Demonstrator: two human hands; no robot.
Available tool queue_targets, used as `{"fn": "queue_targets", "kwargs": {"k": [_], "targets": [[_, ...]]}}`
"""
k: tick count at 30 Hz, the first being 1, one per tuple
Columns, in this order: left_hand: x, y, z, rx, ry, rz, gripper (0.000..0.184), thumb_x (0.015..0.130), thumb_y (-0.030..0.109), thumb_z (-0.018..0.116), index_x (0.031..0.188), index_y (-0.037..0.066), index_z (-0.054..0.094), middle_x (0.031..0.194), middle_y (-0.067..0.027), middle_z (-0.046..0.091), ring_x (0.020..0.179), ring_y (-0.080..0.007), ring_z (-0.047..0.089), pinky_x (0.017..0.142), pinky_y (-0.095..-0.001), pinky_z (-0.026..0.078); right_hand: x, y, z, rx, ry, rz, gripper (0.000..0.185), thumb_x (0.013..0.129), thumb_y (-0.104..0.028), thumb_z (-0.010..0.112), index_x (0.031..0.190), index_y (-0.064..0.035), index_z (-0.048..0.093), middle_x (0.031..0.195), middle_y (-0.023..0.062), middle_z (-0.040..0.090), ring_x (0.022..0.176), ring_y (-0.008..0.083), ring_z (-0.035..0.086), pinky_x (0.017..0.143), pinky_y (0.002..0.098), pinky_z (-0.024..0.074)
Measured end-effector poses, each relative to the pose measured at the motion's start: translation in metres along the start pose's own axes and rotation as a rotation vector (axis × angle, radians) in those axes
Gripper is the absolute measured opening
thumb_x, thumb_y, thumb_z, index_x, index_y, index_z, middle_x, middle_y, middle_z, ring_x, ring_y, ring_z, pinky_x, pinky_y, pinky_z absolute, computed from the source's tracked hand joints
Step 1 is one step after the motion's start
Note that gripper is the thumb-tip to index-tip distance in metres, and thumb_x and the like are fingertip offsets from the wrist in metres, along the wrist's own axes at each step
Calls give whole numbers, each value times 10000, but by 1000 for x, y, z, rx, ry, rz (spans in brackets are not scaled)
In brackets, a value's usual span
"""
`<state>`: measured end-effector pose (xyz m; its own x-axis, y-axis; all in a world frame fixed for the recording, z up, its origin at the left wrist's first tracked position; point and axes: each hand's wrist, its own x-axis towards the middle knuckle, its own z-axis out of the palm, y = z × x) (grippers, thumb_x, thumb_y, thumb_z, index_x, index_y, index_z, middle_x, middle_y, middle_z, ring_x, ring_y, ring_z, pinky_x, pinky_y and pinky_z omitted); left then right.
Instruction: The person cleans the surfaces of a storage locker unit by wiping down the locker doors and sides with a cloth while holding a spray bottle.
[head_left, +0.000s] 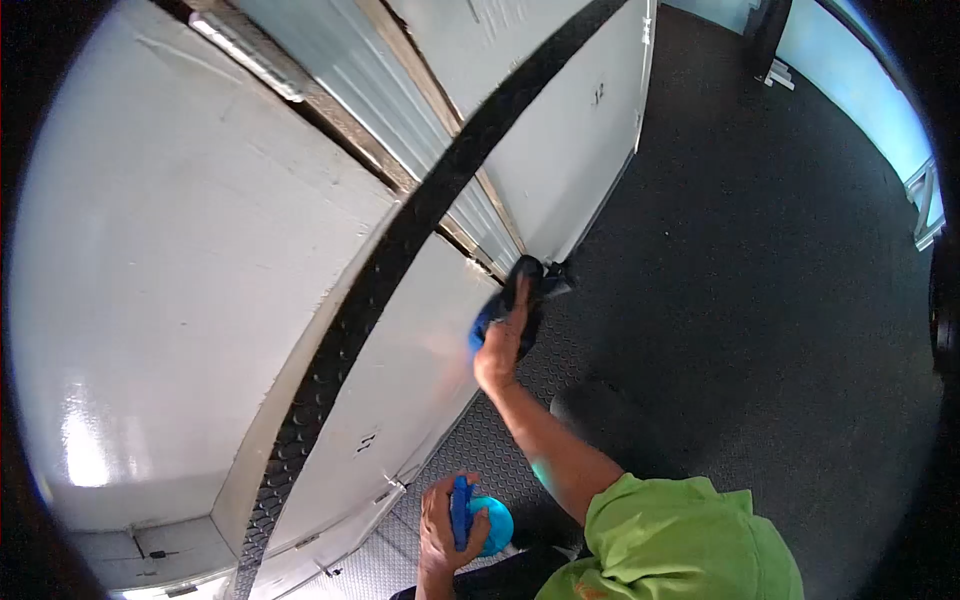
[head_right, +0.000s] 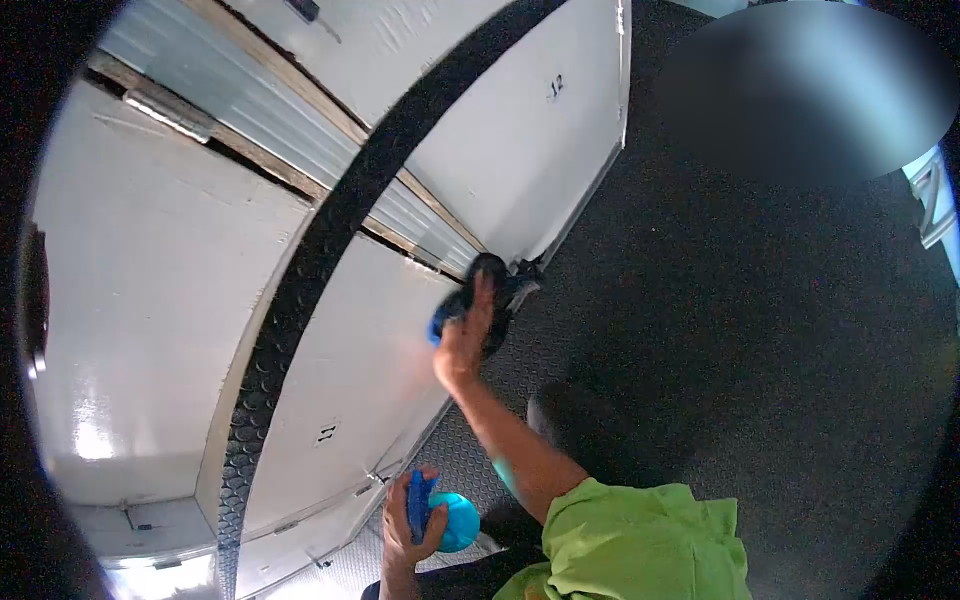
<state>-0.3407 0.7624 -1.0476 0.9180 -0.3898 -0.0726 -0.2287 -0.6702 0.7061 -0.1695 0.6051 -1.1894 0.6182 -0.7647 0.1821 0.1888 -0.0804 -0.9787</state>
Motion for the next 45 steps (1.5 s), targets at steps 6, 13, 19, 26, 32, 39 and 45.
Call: {"fn": "queue_targets", "kwargs": {"k": [6,13,19,26,32,39,45], "targets": [[-9,-4,-5,-51,35,29,501,752,152,671,1170,-34,468,1088,-189,636,1000,-342,618,874,-420,473,-19,157,-18,184,50,594,406,946,-316,405,1245,-44,436,1227,141,495,1125,260,484,983,380,352],[-21,36,-39,-248,-53,-164,510,744,151,700,1184,-18,504,1109,-188,620,1055,-361,582,938,-429,433,-1,88,-105,502,-450,1291,315,917,-375,459,1002,-119,620,1116,88,619,1035,273,581,934,495,458],[-46,-23,-27,-539,54,211,614,754,189,698,1289,-16,477,1319,-223,467,1295,-367,403,1077,-459,305,-33,-88,-142,588,-767,1132,300,904,-335,462,922,-71,604,960,128,619,927,305,603,834,441,506],[-63,21,-68,-709,-281,118,652,712,244,710,1305,49,523,1330,-213,440,1249,-366,435,1050,-426,338,-21,-88,-148,320,-790,1017,263,933,-227,446,994,-38,618,922,90,623,844,216,609,765,361,509],[-146,104,-110,-1109,58,-43,512,715,202,687,1194,38,607,1312,-152,463,1203,-301,475,1005,-402,370,-47,-305,-128,-41,-1119,914,234,883,-188,544,1006,-9,632,932,96,639,781,183,629,675,298,517],[-232,294,-257,-714,73,164,548,738,220,695,1235,33,564,1270,-190,531,1324,-382,364,1088,-448,271,-88,-480,-201,-131,-1551,736,247,897,-183,593,1090,-31,620,1006,98,659,932,193,638,768,338,543],[-284,383,-329,-529,-101,288,563,782,218,681,1278,14,508,1303,-206,513,1270,-352,431,1047,-421,335,-156,-592,-171,-57,-1619,647,307,848,-207,610,1112,-55,574,1042,102,621,902,202,623,828,375,513]]}}
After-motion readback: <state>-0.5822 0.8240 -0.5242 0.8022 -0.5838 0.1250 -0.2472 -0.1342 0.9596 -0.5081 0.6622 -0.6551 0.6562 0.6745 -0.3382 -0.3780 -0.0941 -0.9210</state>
